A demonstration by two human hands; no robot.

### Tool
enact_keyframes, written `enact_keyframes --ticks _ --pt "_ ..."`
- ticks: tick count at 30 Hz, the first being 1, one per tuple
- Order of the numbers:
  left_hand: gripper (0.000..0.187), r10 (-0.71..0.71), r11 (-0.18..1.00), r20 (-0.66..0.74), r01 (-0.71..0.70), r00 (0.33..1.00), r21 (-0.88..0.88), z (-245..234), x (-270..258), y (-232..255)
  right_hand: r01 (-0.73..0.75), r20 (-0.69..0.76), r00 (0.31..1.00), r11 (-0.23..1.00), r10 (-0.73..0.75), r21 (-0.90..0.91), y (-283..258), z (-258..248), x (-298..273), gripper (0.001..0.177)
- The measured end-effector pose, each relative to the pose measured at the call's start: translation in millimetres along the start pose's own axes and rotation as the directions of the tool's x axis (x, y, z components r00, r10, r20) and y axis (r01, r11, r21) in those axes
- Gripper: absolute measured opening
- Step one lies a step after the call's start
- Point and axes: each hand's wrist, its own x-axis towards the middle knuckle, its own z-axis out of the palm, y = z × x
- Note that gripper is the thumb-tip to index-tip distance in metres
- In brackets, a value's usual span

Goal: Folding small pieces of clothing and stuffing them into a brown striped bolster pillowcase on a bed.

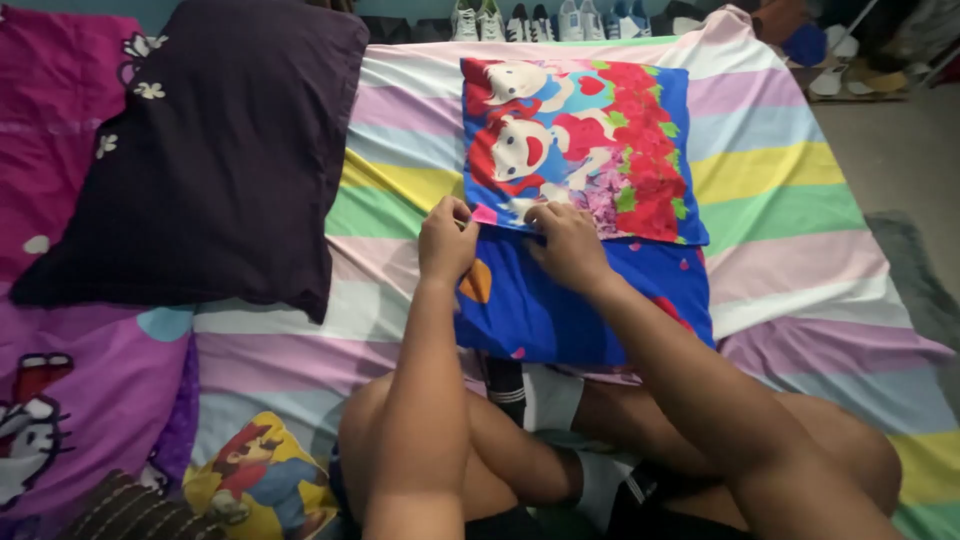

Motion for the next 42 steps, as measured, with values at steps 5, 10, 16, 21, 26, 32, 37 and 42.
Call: enact_keyframes --ticks 5,10,16,21,26,32,37,42 --pt "0.011 -0.023 0.991 -0.099 0.036 0.995 0.132 -27 -18 32 0.048 -0.178 0.982 0.997 -0.058 -0.056 18 28 2 0.025" --pt "0.01 0.002 0.98 -0.01 0.0 1.0 0.198 -36 -21 35 -0.056 -0.261 0.964 0.998 0.052 -0.006 49 -4 -14 0.026" --pt "0.017 0.004 0.993 0.161 -0.023 0.987 0.115 -37 -15 29 -0.113 -0.345 0.935 0.99 0.078 -0.083 103 -18 -47 0.023" --pt "0.043 0.068 0.981 0.315 -0.121 0.947 0.15 -45 -21 39 -0.095 -0.349 0.933 0.996 0.087 -0.003 104 -23 -56 0.026" --pt "0.021 -0.057 0.952 0.27 -0.029 0.961 0.303 -21 -20 16 -0.088 -0.329 0.942 0.996 0.073 -0.033 99 -21 -57 0.027" --pt "0.017 -0.248 0.88 0.252 0.109 0.935 0.463 -9 -4 -5 -0.03 -0.279 0.96 0.993 -0.003 -0.113 106 -16 -68 0.026" --pt "0.021 -0.33 0.849 0.3 0.143 0.895 0.509 -14 -1 -15 -0.092 -0.273 0.96 0.988 0.056 -0.123 104 -36 -71 0.03" --pt "0.021 -0.274 0.884 0.4 0.065 0.875 0.463 -32 -15 8 -0.069 -0.282 0.959 0.984 0.02 -0.165 130 -29 -80 0.026"
